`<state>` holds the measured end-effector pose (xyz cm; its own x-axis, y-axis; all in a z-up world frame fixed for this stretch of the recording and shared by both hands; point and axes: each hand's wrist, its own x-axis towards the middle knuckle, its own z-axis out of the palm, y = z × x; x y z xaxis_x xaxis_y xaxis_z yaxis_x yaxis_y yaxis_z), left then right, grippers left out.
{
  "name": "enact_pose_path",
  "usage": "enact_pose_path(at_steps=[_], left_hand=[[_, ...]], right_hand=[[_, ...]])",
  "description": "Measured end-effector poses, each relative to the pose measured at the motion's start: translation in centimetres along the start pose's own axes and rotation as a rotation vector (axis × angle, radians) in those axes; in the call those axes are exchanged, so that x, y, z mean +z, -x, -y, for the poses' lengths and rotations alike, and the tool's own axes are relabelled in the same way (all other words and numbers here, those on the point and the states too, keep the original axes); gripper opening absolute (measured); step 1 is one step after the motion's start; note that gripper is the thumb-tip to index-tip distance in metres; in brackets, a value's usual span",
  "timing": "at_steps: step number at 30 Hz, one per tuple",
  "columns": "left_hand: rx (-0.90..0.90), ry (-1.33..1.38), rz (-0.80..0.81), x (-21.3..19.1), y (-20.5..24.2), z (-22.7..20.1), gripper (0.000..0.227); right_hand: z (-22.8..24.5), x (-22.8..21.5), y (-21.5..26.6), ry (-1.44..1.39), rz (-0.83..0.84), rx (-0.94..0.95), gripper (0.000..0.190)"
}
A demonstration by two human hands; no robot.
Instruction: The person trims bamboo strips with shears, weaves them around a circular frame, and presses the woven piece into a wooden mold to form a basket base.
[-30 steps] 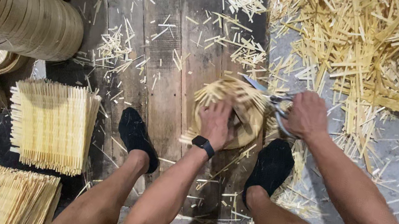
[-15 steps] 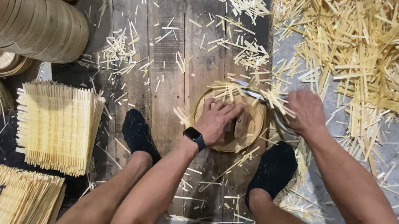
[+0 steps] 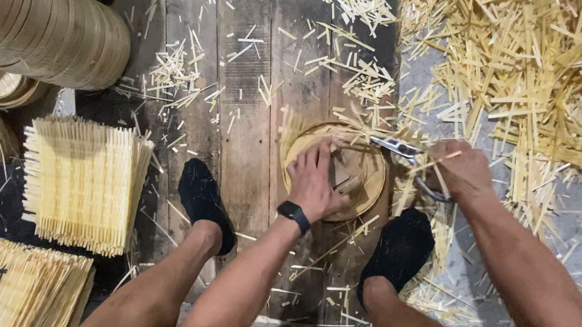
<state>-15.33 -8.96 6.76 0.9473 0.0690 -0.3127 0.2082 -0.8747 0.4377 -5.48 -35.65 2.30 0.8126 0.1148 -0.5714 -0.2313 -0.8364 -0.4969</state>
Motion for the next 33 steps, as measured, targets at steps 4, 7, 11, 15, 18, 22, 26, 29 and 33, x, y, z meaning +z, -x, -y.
enact_pose_path(at_steps=[4,7,11,15,18,22,26,29,33], left_hand=[[0.133,0.018,0.040,-0.5,-0.6,0.7,0.130],[0.278,-0.005,0.084,-0.8,-0.8,1.2,0.129],[0.091,-0.078,0.043,-0.7,-0.5,0.8,0.140],[-0.199,0.052,-0.069,2.2,0.3,-0.4,0.125],[0.049,-0.056,-0.014,3.2,-0.2,0.7,0.131],[-0.045,-0.172,0.001,2.7,-0.6,1.0,0.128],[-0.221,0.051,-0.201,3.0,-0.4,-1.1,0.124],[-0.266,0.086,-0.203,2.9,-0.6,-2.8,0.112],[-0.197,0.029,-0.112,1.9,-0.9,-2.2,0.111]], right_hand=[[-0.2,-0.4,-1.0,0.841,0.003,-0.364,0.035],[1.3,0.9,-1.3,0.759,0.040,-0.263,0.031],[-1.4,0.7,-2.0,0.622,0.187,-0.224,0.029],[-1.9,0.9,-1.5,0.728,-0.144,-0.451,0.034],[0.8,1.4,-1.5,0.771,-0.061,-0.321,0.040],[1.0,0.5,-1.7,0.719,0.079,-0.238,0.027],[0.0,0.1,-0.7,0.723,-0.151,-0.461,0.048],[2.3,1.4,-1.7,0.860,0.017,-0.308,0.052],[0.8,1.3,-2.8,0.759,0.075,-0.246,0.029]])
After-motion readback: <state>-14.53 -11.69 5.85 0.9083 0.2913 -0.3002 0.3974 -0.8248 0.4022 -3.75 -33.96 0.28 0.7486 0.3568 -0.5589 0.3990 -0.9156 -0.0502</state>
